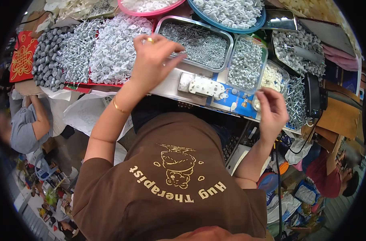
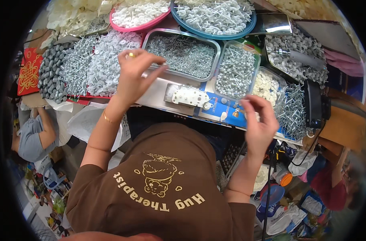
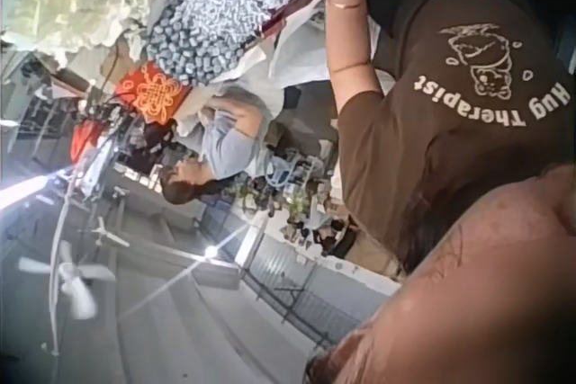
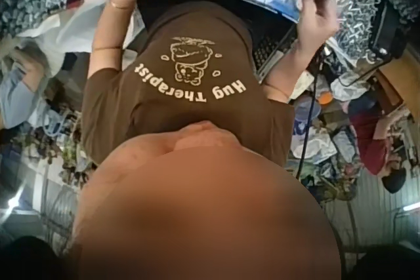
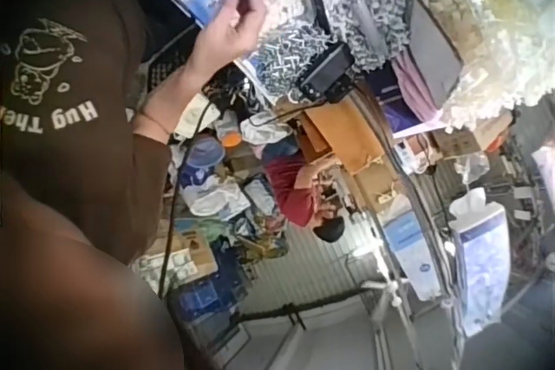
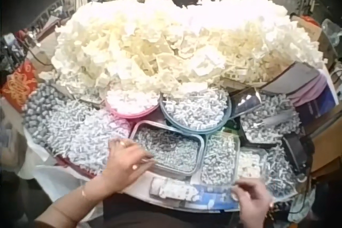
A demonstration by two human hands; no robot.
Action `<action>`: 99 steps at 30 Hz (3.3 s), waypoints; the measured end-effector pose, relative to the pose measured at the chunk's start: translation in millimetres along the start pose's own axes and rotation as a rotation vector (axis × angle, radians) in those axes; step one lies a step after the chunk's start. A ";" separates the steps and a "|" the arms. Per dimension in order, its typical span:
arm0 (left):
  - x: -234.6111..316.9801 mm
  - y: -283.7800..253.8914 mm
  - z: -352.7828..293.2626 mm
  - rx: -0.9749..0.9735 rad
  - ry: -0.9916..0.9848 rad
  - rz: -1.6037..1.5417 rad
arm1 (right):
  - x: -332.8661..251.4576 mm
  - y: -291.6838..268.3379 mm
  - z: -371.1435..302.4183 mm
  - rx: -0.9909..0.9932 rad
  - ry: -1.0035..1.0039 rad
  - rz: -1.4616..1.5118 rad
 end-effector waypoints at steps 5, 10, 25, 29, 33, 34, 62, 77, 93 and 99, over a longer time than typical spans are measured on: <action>-24.9 29.8 11.7 -0.044 0.048 0.271 | -20.1 40.9 -13.1 -0.061 -0.127 0.077; -33.7 34.3 9.0 -0.100 -0.050 0.151 | -20.9 36.6 -15.9 -0.119 -0.185 -0.016; -39.6 31.0 3.3 -0.027 -0.137 0.151 | -40.8 76.0 -30.0 -0.175 -0.709 -0.543; -34.4 22.9 3.3 0.032 -0.061 0.164 | -55.6 67.3 -12.4 -0.211 -0.591 -0.424; -39.8 22.5 2.7 0.017 -0.149 0.034 | -41.2 87.7 40.5 -0.077 -0.532 -0.469; -40.0 21.3 4.5 0.022 -0.147 0.038 | -39.4 96.5 48.5 -0.075 -0.538 -0.467; -19.8 11.9 13.6 -0.007 -0.018 0.254 | -50.6 101.2 44.4 -0.216 -0.502 -0.338; -29.0 28.4 4.3 -0.030 -0.148 0.036 | -26.0 131.2 68.7 -0.223 -0.563 -0.547; 39.1 9.3 -39.2 -0.063 -0.181 -0.264 | -37.6 92.6 18.8 -0.249 -0.186 -0.317; 39.5 6.7 -40.3 -0.039 -0.138 -0.268 | -27.3 87.9 -7.4 -0.189 -0.225 -0.494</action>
Point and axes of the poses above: each hand's wrist, its own z-axis towards the middle knuckle, its own y-axis out of the palm, x = y × z, the point moved 7 cm from there along z, towards the middle knuckle, and after that the axes turned 6 degrees about y, right-handed, at the moved point
